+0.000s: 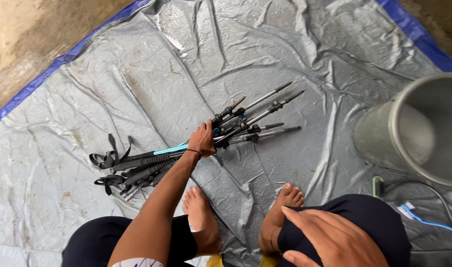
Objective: The person disassembles a hiking pole by hand, removing the tip and inner shaft. They then use a power drill to remove a screw from the pole's mechanism. Finally, the person scrubs the pole's metal shaft with a green brush, dipping it into a bucket of soapy water to clean it.
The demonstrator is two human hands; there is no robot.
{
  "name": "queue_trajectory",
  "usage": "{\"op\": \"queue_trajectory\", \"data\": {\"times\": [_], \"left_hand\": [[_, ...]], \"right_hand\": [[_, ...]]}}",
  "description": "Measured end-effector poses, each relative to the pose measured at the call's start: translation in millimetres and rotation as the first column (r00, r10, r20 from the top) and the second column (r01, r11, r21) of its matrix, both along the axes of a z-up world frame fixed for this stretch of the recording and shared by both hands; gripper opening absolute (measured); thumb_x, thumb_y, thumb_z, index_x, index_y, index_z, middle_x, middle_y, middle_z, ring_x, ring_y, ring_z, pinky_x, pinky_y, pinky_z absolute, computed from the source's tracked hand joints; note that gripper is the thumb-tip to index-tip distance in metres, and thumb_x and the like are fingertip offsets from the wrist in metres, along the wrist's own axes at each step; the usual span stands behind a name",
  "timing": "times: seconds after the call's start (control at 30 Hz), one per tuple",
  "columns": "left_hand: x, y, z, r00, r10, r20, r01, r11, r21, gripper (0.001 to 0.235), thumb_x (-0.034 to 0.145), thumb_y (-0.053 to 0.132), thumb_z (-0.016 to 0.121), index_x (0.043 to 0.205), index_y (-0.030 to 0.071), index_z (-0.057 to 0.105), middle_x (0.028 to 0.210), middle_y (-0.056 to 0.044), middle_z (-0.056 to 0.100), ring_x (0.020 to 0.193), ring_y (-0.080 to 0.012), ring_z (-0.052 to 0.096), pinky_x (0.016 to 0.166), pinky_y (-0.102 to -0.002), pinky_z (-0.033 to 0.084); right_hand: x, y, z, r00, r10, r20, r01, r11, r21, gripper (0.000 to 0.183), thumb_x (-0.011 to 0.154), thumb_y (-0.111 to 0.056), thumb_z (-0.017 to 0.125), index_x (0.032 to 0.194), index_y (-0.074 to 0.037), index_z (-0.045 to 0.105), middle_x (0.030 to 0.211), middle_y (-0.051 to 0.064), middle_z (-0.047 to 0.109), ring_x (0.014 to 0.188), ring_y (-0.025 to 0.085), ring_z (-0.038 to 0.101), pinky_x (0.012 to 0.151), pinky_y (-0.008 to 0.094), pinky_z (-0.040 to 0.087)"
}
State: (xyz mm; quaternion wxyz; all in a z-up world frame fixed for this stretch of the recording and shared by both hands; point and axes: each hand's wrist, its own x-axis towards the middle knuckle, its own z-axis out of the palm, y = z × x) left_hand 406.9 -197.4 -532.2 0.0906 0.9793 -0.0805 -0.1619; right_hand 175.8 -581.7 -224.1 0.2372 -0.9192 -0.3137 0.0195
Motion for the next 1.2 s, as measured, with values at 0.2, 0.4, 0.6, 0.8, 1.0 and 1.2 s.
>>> {"op": "queue_trajectory", "data": {"times": [0.2, 0.4, 0.6, 0.8, 1.0, 1.2], "left_hand": [[23, 0, 0, 0.999, -0.043, -0.028, 0.042, 0.999, -0.010, 0.091, 0.072, 0.036, 0.100, 0.138, 0.007, 0.045, 0.126, -0.020, 0.057, 0.098, -0.0442, 0.071, 0.076, -0.060, 0.062], [68, 1, 8, 0.977, -0.098, 0.190, 0.113, 0.991, -0.071, 0.022, 0.102, 0.009, 0.053, 0.095, 0.005, 0.073, 0.083, -0.024, 0.074, 0.076, -0.0470, 0.073, 0.061, -0.058, 0.057], [70, 1, 61, 0.985, 0.131, 0.109, -0.123, 0.989, -0.079, 0.029, 0.094, 0.015, 0.053, 0.114, 0.008, 0.073, 0.110, -0.025, 0.077, 0.103, -0.0525, 0.072, 0.081, -0.061, 0.059], [10, -15, -3, 0.970, 0.134, -0.201, -0.150, 0.987, -0.066, 0.059, 0.096, 0.061, 0.074, 0.117, 0.007, 0.062, 0.121, -0.018, 0.072, 0.109, -0.0441, 0.069, 0.084, -0.058, 0.056], [-50, -29, -42, 0.985, 0.121, -0.125, -0.120, 0.993, 0.017, 0.032, 0.090, 0.026, 0.068, 0.117, 0.012, 0.059, 0.115, -0.012, 0.070, 0.110, -0.0361, 0.069, 0.097, -0.059, 0.055], [-41, -11, -48, 0.999, -0.034, -0.025, 0.034, 0.999, -0.007, 0.034, 0.101, 0.041, 0.067, 0.113, 0.009, 0.059, 0.111, -0.015, 0.072, 0.095, -0.0428, 0.074, 0.074, -0.060, 0.060]], "right_hand": [[2, 10, 26, 0.992, 0.039, -0.118, -0.042, 0.999, -0.022, 0.077, 0.092, -0.049, 0.079, 0.156, -0.015, 0.053, 0.128, 0.005, 0.077, 0.116, 0.025, 0.073, 0.095, 0.041, 0.055], [3, 13, 30, 0.980, -0.072, -0.185, 0.068, 0.997, -0.027, 0.071, 0.095, -0.053, 0.073, 0.156, -0.021, 0.057, 0.144, 0.007, 0.073, 0.124, 0.027, 0.072, 0.102, 0.044, 0.053], [6, 20, 37, 0.953, -0.133, -0.273, 0.122, 0.991, -0.058, 0.070, 0.093, -0.054, 0.072, 0.157, -0.030, 0.056, 0.145, -0.007, 0.076, 0.128, 0.018, 0.072, 0.104, 0.041, 0.054], [7, 21, 50, 0.930, -0.138, -0.342, 0.168, 0.984, 0.060, 0.065, 0.094, -0.050, 0.071, 0.155, -0.031, 0.060, 0.141, -0.005, 0.079, 0.125, 0.017, 0.077, 0.101, 0.038, 0.055], [-7, 12, 54, 0.952, -0.122, -0.281, 0.171, 0.973, 0.157, 0.057, 0.095, -0.048, 0.072, 0.144, -0.020, 0.068, 0.135, -0.006, 0.084, 0.127, 0.015, 0.077, 0.107, 0.037, 0.054], [-10, 12, 57, 0.941, -0.107, -0.321, 0.165, 0.973, 0.161, 0.058, 0.096, -0.046, 0.070, 0.149, -0.022, 0.065, 0.130, -0.005, 0.084, 0.121, 0.015, 0.080, 0.100, 0.037, 0.057]]}}
